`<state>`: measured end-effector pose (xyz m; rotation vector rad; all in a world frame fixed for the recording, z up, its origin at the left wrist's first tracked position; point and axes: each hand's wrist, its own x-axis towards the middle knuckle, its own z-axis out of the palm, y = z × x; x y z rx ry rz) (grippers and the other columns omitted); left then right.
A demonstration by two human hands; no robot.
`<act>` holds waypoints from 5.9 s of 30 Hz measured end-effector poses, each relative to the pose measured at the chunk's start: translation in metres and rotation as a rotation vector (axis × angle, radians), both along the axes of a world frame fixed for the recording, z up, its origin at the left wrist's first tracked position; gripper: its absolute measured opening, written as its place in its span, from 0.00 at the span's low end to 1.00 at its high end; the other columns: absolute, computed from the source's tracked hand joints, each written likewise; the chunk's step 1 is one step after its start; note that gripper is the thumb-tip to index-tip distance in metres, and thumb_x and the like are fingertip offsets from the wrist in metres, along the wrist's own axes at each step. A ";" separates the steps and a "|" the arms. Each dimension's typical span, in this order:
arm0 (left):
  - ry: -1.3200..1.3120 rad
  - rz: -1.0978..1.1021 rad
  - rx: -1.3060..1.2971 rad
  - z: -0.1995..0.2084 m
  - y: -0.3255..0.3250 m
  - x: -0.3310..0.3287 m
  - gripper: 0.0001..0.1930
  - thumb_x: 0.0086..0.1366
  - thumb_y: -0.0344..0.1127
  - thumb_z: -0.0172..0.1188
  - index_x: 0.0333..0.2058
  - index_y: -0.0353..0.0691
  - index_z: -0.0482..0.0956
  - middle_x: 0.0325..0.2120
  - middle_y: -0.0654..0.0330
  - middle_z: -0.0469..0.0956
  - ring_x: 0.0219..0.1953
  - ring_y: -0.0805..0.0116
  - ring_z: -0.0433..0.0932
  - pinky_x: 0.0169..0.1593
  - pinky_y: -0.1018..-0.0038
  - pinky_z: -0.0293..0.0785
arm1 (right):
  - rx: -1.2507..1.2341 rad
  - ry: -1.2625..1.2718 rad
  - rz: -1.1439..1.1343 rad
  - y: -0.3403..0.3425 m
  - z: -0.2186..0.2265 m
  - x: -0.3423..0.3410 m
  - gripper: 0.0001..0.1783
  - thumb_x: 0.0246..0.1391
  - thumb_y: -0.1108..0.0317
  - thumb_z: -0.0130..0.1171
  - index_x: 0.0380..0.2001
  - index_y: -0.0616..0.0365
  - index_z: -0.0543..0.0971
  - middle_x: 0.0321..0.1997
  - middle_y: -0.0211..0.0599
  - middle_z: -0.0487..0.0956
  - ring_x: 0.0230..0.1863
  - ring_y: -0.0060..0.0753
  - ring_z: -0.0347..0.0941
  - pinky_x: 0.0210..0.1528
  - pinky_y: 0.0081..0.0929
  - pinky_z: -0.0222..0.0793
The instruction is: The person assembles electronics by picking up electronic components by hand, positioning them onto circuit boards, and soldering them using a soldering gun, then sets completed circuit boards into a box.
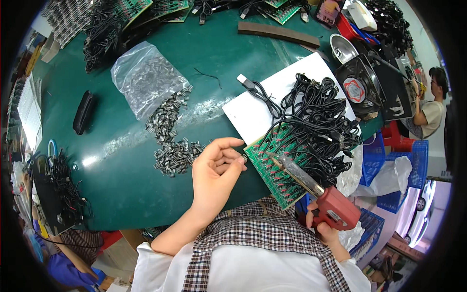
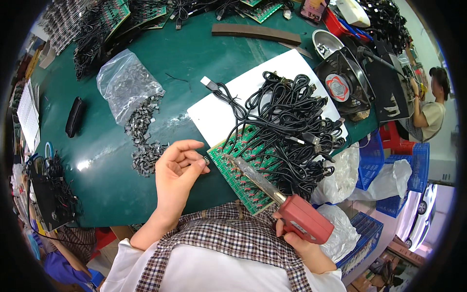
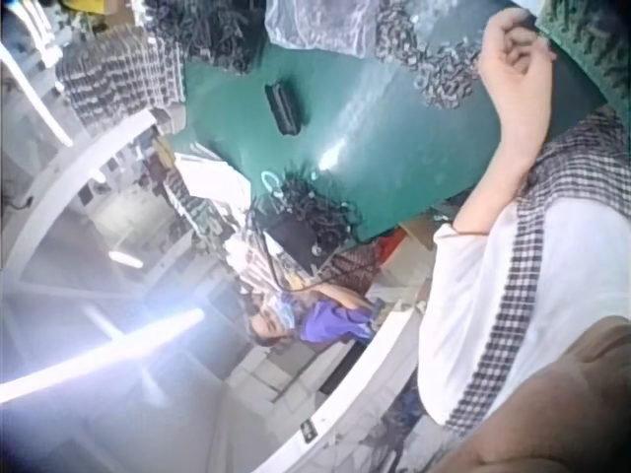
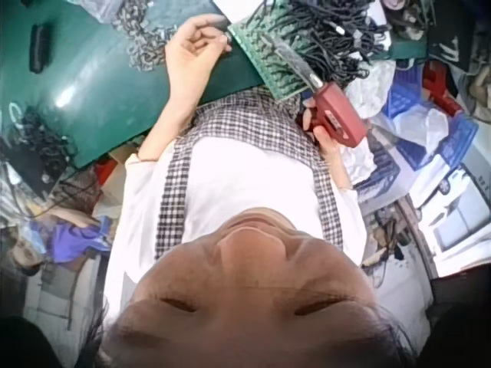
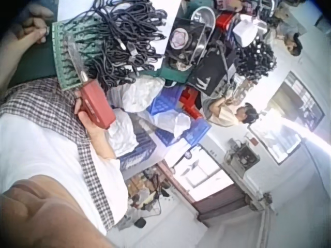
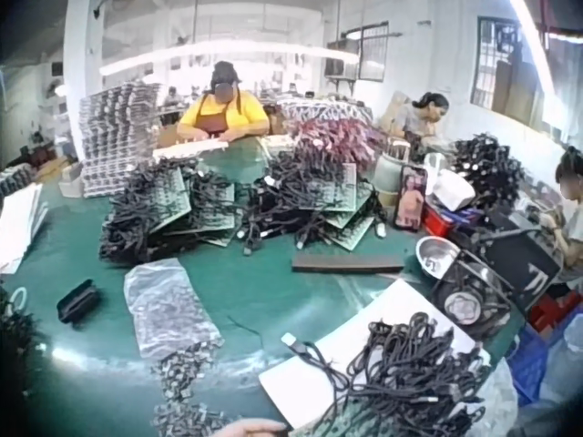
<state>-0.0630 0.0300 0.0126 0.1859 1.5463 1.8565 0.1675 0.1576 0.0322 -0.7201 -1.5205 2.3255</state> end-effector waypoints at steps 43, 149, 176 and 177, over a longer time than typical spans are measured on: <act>0.034 -0.018 0.030 -0.016 0.007 -0.001 0.21 0.54 0.16 0.49 0.47 0.34 0.59 0.25 0.62 0.70 0.29 0.79 0.71 0.34 0.84 0.70 | 0.176 -0.294 0.074 0.000 -0.027 -0.001 0.33 0.34 0.54 0.70 0.39 0.67 0.71 0.24 0.28 0.76 0.27 0.16 0.72 0.30 0.12 0.67; 0.645 0.086 -0.433 -0.002 -0.029 0.001 0.04 0.51 0.18 0.55 0.28 0.29 0.75 0.25 0.55 0.73 0.26 0.73 0.74 0.30 0.82 0.72 | 0.577 0.188 -0.415 0.009 -0.015 0.009 0.28 0.51 0.56 0.52 0.48 0.64 0.59 0.41 0.45 0.68 0.21 0.25 0.66 0.22 0.20 0.63; 1.232 0.105 -0.704 0.002 -0.013 -0.002 0.04 0.48 0.20 0.55 0.26 0.31 0.75 0.21 0.54 0.70 0.24 0.58 0.70 0.29 0.70 0.65 | 0.136 0.208 -0.257 0.028 -0.042 0.016 0.31 0.47 0.74 0.57 0.52 0.67 0.57 0.42 0.49 0.72 0.28 0.23 0.71 0.31 0.21 0.70; 1.234 0.129 -0.706 0.002 -0.014 -0.003 0.04 0.48 0.20 0.55 0.25 0.31 0.75 0.21 0.54 0.70 0.25 0.58 0.70 0.29 0.70 0.65 | 0.187 0.177 -0.239 0.027 -0.042 0.016 0.27 0.49 0.65 0.56 0.50 0.65 0.61 0.41 0.44 0.72 0.28 0.23 0.69 0.31 0.20 0.67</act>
